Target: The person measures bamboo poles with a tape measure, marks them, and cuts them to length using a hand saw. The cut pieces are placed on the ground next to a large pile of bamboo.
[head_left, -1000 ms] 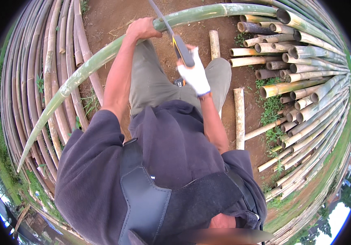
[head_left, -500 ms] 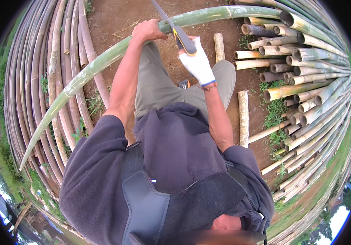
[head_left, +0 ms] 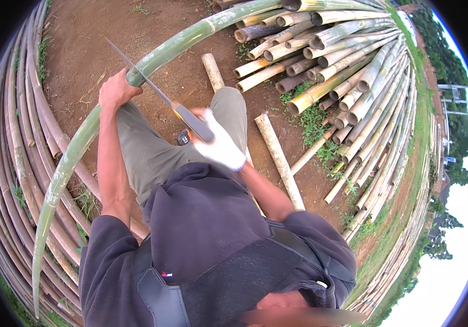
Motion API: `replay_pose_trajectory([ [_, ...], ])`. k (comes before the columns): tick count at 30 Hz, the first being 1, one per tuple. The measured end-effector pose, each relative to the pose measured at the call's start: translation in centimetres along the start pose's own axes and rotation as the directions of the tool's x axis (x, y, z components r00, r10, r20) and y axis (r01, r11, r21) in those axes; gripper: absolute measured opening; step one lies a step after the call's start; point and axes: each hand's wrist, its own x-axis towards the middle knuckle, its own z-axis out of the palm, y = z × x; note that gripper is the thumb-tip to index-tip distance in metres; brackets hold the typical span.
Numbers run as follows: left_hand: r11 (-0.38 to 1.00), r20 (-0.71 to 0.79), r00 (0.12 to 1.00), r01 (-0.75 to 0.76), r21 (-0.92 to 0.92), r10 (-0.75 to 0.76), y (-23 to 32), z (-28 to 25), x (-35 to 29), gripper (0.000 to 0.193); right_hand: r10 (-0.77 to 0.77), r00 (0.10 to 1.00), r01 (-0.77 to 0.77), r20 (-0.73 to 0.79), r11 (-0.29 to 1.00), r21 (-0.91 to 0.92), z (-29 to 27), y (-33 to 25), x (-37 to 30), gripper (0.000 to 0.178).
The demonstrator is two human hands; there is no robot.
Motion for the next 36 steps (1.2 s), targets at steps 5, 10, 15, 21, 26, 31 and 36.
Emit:
replay_pose_trajectory([
  [5, 0.999, -0.007, 0.999, -0.040, 0.014, 0.040, -0.4, -0.2, 1.1, 0.073, 0.102, 0.994, -0.105, 0.044, 0.992, 0.069, 3.3, -0.4, 9.5, 0.054],
  [10, 0.999, 0.014, 0.999, -0.034, 0.011, 0.034, -2.2, -0.4, 0.7, 0.071, 0.336, 0.926, -0.361, 0.175, 0.921, 0.143, -2.5, -4.5, -5.8, 0.065],
  [15, 0.997, -0.005, 0.997, -0.078, -0.017, 0.077, -1.8, 0.5, 1.0, 0.071, 0.309, 0.945, -0.320, 0.109, 0.942, 0.101, -4.2, -7.1, -11.3, 0.063],
  [21, 0.997, -0.005, 0.997, -0.074, 0.001, 0.074, 0.3, -0.3, 1.5, 0.072, 0.058, 0.998, -0.057, -0.039, 0.998, 0.026, 3.7, 1.1, 9.2, 0.057],
  [26, 0.996, -0.006, 0.997, -0.083, -0.019, 0.083, -1.5, -0.8, 1.5, 0.069, 0.147, 0.987, -0.153, 0.067, 0.984, 0.088, 1.8, -1.4, 1.4, 0.061],
  [31, 0.997, 0.042, 0.996, -0.074, -0.021, 0.075, -1.2, -0.2, 0.8, 0.067, 0.341, 0.937, -0.344, 0.074, 0.939, 0.025, -4.7, -6.5, -13.9, 0.064],
  [36, 0.996, 0.003, 0.997, -0.082, -0.029, 0.082, -1.9, 0.1, 1.0, 0.069, 0.201, 0.977, -0.206, 0.073, 0.976, 0.064, -0.4, -1.6, -2.4, 0.058],
])
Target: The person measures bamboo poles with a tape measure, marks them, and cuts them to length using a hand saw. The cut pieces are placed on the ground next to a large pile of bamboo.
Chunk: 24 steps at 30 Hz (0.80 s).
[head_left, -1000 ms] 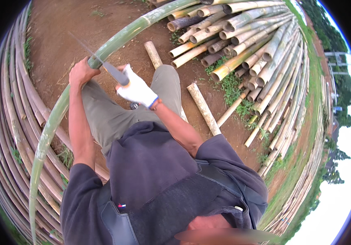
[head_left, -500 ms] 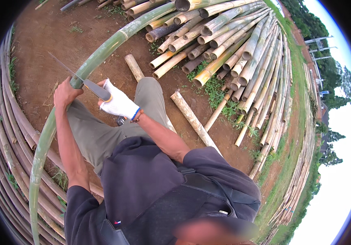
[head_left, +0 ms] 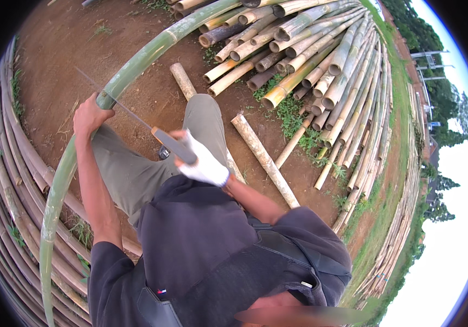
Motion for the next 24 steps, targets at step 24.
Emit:
replay_pose_trajectory([
  [24, 0.998, 0.064, 0.997, -0.048, -0.026, 0.050, -2.2, -0.2, 2.1, 0.089, -0.081, 0.994, 0.088, -0.066, 0.991, 0.103, 2.3, 1.1, 2.9, 0.063],
])
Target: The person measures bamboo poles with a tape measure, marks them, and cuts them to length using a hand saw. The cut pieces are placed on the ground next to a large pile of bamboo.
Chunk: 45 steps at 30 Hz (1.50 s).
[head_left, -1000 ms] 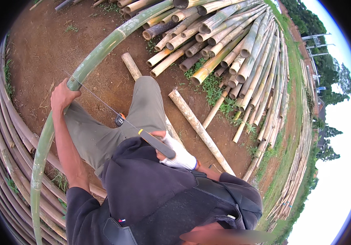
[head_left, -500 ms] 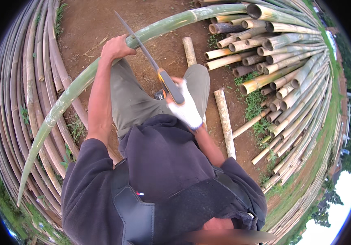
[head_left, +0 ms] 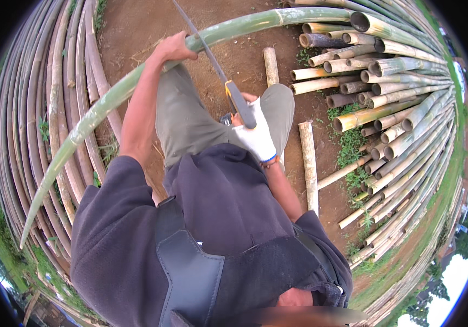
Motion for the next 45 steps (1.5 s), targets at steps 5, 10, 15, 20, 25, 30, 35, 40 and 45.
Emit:
replay_pose_trajectory([
  [5, 0.971, -0.289, 0.939, -0.221, -0.091, 0.186, 1.3, -4.2, 1.6, 0.104, -0.024, 1.000, 0.025, -0.009, 0.999, 0.045, 0.5, 0.5, -1.4, 0.066],
  [10, 0.958, 0.071, 0.966, -0.256, 0.129, 0.249, 10.4, 3.2, 13.2, 0.096, -0.032, 0.999, 0.033, -0.011, 0.999, 0.024, -0.4, -5.4, -0.6, 0.063],
  [15, 0.968, 0.116, 0.972, -0.217, 0.129, 0.203, 10.0, 3.4, 15.4, 0.093, -0.006, 1.000, 0.008, 0.023, 0.994, -0.109, -3.5, -5.4, -8.8, 0.062],
  [20, 0.968, 0.132, 0.970, -0.219, 0.124, 0.203, 10.3, 3.2, 15.5, 0.091, 0.010, 1.000, -0.016, -0.028, 0.981, -0.195, -6.0, -4.1, -17.0, 0.056],
  [25, 0.966, 0.123, 0.973, -0.213, 0.146, 0.196, 11.5, 2.4, 14.8, 0.091, -0.199, 0.980, 0.195, -0.009, 0.966, -0.168, -0.7, 0.3, -2.1, 0.066],
  [30, 0.951, 0.127, 0.965, -0.250, 0.179, 0.230, 12.9, 2.3, 15.1, 0.091, -0.057, 0.998, 0.057, -0.004, 0.997, 0.050, 1.3, -0.8, 5.5, 0.064],
  [35, 0.964, 0.133, 0.973, -0.211, 0.161, 0.190, 9.3, 3.1, 15.3, 0.094, 0.113, 0.993, -0.111, 0.013, 0.985, -0.132, -4.9, -2.3, -12.5, 0.067],
  [40, 0.968, 0.134, 0.975, -0.196, 0.157, 0.176, 9.8, 2.2, 15.1, 0.094, -0.036, 0.999, 0.037, 0.012, 0.986, -0.160, -3.4, -2.9, -8.7, 0.066],
  [45, 0.956, 0.157, 0.961, -0.252, 0.151, 0.228, 12.3, 2.9, 16.3, 0.095, -0.109, 0.992, 0.107, -0.058, 0.993, -0.050, 2.3, 0.3, 6.9, 0.063],
])
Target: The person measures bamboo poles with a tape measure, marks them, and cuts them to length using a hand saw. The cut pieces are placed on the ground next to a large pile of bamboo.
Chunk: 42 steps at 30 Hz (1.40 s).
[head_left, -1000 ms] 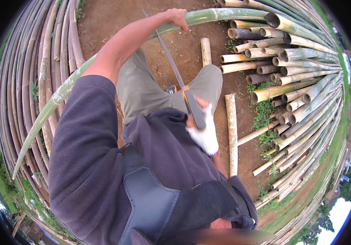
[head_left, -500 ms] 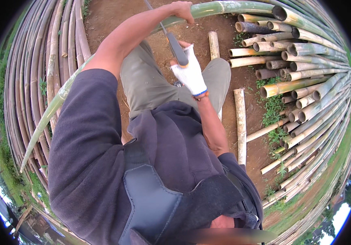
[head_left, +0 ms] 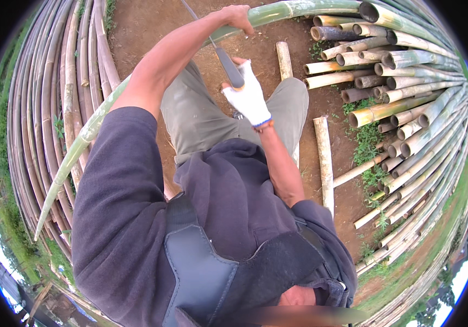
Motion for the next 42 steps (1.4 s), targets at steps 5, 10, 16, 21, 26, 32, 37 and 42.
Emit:
replay_pose_trajectory([
  [5, 1.000, -0.061, 0.998, 0.019, 0.023, -0.018, -4.9, 2.3, 1.5, 0.095, -0.136, 0.990, 0.141, 0.045, 0.974, -0.175, -3.9, 5.3, -10.8, 0.065],
  [10, 0.976, 0.109, 0.990, 0.112, -0.187, -0.093, -4.7, 3.2, -0.4, 0.095, 0.319, 0.946, -0.324, 0.060, 0.933, 0.159, -5.0, 1.3, -12.9, 0.060],
  [16, 0.995, 0.228, 0.974, 0.035, -0.097, -0.012, -6.0, 1.7, 2.5, 0.098, 0.249, 0.960, -0.226, -0.129, 0.959, 0.171, -2.3, 2.9, -5.8, 0.056],
  [21, 0.996, 0.185, 0.982, 0.044, -0.079, -0.029, -7.2, 1.9, 1.1, 0.107, 0.537, 0.822, -0.272, -0.190, 0.663, 0.697, -1.2, 8.8, -2.7, 0.054],
  [26, 0.967, 0.028, 0.999, -0.009, -0.254, 0.017, -8.3, 0.3, -3.6, 0.097, 0.599, 0.793, -0.116, 0.116, -0.039, 0.993, -2.7, 15.7, 2.0, 0.013],
  [32, 0.911, -0.078, 0.981, 0.132, -0.391, -0.176, -9.9, -0.4, -14.8, 0.101, 0.816, 0.578, -0.091, -0.003, 0.068, 0.994, -0.7, 21.4, 2.9, 0.023],
  [37, 0.920, -0.192, 0.925, 0.267, -0.288, -0.328, -11.9, 2.6, -26.2, 0.098, 0.928, 0.366, -0.580, 0.063, 0.175, 0.795, 1.6, 25.9, 0.5, 0.031],
  [42, 0.892, -0.211, 0.867, 0.433, -0.133, -0.452, -13.5, 4.8, -29.5, 0.086, 0.916, 0.385, -0.591, 0.113, 0.150, 0.793, -0.5, 28.4, 0.0, 0.047],
])
